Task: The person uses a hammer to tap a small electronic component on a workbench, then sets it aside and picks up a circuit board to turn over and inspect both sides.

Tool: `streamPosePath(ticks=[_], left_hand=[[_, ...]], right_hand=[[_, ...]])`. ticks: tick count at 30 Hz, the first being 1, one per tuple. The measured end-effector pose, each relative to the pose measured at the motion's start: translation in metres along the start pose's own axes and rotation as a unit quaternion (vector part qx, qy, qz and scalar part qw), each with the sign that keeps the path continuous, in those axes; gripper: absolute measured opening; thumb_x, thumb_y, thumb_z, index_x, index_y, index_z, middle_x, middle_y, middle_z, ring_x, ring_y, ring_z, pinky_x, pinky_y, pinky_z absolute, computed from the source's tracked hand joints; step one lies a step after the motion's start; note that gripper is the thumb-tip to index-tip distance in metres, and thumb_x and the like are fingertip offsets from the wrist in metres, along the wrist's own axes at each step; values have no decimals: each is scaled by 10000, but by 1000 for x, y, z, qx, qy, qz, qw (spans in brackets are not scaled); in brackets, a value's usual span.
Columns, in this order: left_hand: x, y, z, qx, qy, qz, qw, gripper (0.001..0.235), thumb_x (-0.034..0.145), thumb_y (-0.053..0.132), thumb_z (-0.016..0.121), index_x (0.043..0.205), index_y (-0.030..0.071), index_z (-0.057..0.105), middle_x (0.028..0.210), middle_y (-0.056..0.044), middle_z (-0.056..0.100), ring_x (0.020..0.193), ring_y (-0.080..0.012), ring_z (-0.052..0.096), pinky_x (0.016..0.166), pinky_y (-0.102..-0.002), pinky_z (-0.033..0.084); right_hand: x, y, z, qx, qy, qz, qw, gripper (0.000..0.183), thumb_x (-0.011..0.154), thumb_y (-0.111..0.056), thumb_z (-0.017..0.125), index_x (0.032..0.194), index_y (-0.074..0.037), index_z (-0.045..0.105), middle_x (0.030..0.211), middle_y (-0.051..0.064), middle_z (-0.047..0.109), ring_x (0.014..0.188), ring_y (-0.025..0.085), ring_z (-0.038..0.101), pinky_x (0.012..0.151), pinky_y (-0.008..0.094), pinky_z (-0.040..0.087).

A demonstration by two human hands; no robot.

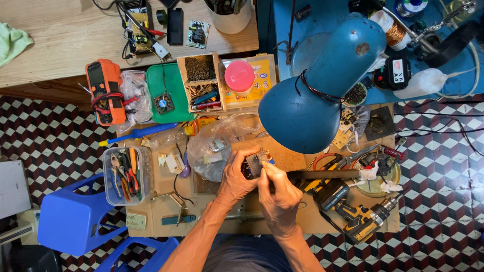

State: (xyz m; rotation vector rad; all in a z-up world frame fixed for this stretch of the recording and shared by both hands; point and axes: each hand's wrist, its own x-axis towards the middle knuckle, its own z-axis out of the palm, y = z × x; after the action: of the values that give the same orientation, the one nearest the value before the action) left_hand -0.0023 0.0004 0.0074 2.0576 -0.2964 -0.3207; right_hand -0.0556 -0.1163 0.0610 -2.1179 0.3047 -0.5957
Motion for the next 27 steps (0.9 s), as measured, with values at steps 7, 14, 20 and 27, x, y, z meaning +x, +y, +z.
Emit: streamPosePath(ticks=[7, 14, 20, 27], left_hand=[[1, -2, 2, 9, 2, -30, 1000, 690, 689, 309, 930, 1269, 108, 616, 1258, -116, 678, 1189, -289, 659, 997, -397, 538], [-1, -2, 0, 11, -1, -29, 1000, 710, 689, 323, 933, 1287, 108, 615, 1275, -116, 681, 1204, -293, 656, 1017, -403, 525], [0, 2, -2, -8, -15, -56, 998, 715, 693, 340, 930, 1288, 112, 607, 1292, -104, 667, 1224, -276, 649, 1014, -394, 531], [1, 3, -2, 2, -12, -37, 999, 704, 694, 314, 930, 1283, 108, 606, 1283, -106, 671, 1217, -285, 649, 1017, -398, 526]], right_hand=[[-6, 7, 1, 47, 1, 162, 986, 108, 921, -25, 724, 1012, 7, 676, 990, 123, 788, 831, 157, 770, 727, 282, 608], [-6, 9, 2, 120, 5, 220, 968, 75, 956, -51, 696, 1000, -1, 662, 1026, 97, 786, 919, 136, 772, 810, 270, 628], [-6, 10, 1, 114, -6, 221, 969, 83, 954, -67, 696, 1019, -15, 689, 975, 82, 789, 878, 124, 771, 777, 257, 628], [-4, 8, 0, 111, -16, 231, 966, 99, 947, -75, 710, 1033, -26, 701, 917, 72, 785, 825, 108, 758, 721, 253, 614]])
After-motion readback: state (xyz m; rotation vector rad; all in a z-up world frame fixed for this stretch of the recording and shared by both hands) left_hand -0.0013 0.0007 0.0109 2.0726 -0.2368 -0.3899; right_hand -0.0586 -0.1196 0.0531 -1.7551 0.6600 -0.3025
